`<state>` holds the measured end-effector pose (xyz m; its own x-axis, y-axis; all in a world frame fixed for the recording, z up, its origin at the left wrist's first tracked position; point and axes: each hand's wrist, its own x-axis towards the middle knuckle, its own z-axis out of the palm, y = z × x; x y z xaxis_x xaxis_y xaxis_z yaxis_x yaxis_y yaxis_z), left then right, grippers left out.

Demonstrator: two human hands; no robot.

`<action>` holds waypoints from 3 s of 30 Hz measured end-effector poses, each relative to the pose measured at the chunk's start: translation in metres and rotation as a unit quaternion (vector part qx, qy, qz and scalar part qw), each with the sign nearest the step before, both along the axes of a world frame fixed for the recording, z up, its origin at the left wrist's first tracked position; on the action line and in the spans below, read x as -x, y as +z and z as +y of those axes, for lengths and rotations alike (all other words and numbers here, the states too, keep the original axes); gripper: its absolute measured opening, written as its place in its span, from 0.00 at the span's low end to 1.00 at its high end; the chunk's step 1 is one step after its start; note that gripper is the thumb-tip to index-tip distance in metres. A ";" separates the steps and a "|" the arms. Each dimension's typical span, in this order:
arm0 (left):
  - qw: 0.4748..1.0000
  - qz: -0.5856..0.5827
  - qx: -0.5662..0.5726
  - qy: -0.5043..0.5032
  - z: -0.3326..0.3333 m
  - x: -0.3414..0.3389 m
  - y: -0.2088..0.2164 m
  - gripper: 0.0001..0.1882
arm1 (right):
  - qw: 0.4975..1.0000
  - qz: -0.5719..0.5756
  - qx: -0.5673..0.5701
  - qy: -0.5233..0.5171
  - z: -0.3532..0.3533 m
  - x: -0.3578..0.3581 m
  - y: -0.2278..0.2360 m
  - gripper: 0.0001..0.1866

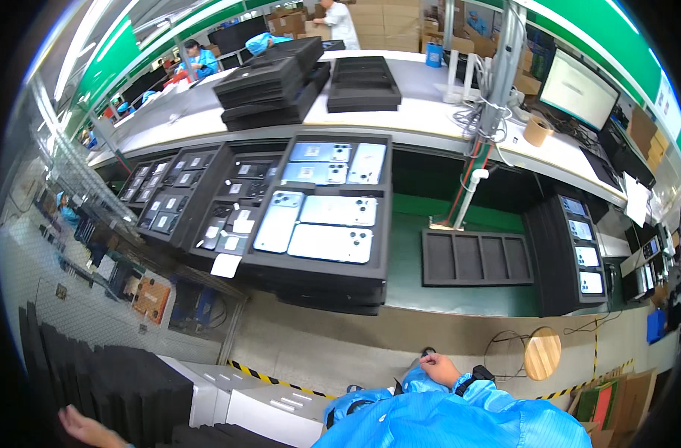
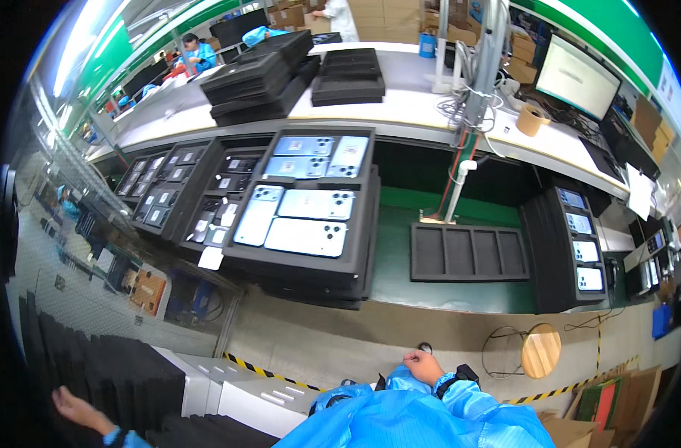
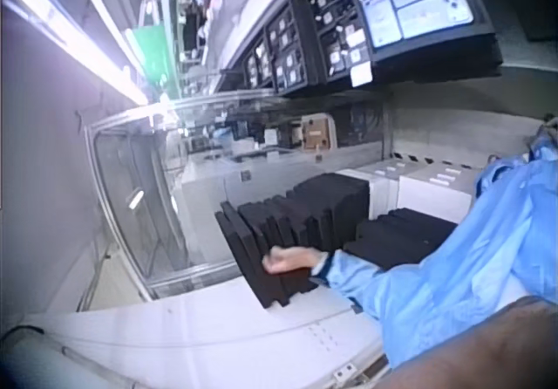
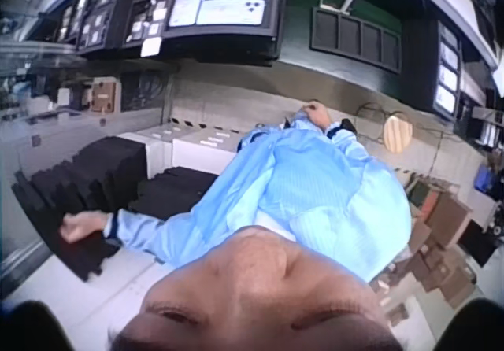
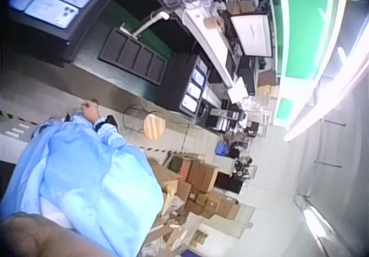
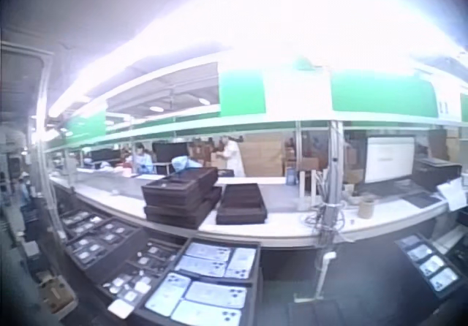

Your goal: Sorting and arranging smartphones into foam-padded trays and scanning them at a manufacturing workstation.

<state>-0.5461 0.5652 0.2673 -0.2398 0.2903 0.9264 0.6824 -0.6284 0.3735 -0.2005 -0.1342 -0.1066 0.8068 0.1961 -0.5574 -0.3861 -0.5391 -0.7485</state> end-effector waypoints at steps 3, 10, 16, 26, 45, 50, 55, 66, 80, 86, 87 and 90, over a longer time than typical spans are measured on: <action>0.904 0.067 0.232 -0.352 -0.178 -0.182 -0.039 0.08 | 1.000 0.013 0.006 -0.005 -0.027 -0.012 -0.010 0.14; 0.674 0.408 0.181 -0.588 -0.334 -0.444 -0.104 0.19 | 0.995 -0.057 -0.070 -0.041 -0.083 -0.110 0.033 0.11; 0.572 0.621 0.239 -0.479 -0.333 -0.511 -0.075 0.34 | 0.950 -0.161 -0.265 0.045 -0.047 -0.236 0.160 0.09; 0.471 0.760 0.195 -0.404 -0.336 -0.537 -0.052 0.42 | 0.783 -0.476 -0.138 0.377 0.185 -0.346 0.282 0.23; 0.389 0.267 0.261 -0.842 -0.320 -0.438 -0.011 0.11 | 0.835 -0.374 -0.398 0.070 0.142 -0.318 0.323 0.19; 0.246 0.316 0.545 -0.736 -0.405 -0.449 -0.060 0.12 | 0.853 -0.091 -0.468 -0.210 -0.024 -0.276 0.239 0.19; 0.068 0.255 0.657 -0.707 -0.564 -0.527 -0.162 0.21 | 0.652 0.067 -0.494 -0.572 -0.140 -0.205 0.087 0.14; 0.309 0.262 0.717 -0.568 -0.721 -0.650 -0.406 0.16 | 0.457 0.074 -0.569 -0.680 -0.284 -0.269 -0.037 0.17; 0.183 0.374 0.557 -0.718 -0.674 -0.579 -0.303 0.16 | 0.750 0.305 -0.365 -0.459 -0.298 -0.267 -0.039 0.14; -0.023 0.246 0.611 -0.752 -0.528 -0.532 -0.142 0.31 | 0.873 0.220 -0.411 -0.145 -0.130 -0.277 0.132 0.13; 0.010 0.213 0.602 -0.769 -0.497 -0.528 -0.112 0.33 | 0.891 0.165 -0.412 -0.097 -0.097 -0.287 0.153 0.14; 0.239 0.120 0.566 -0.780 -0.400 -0.522 -0.068 0.28 | 0.917 -0.023 -0.391 0.074 0.000 -0.329 0.212 0.13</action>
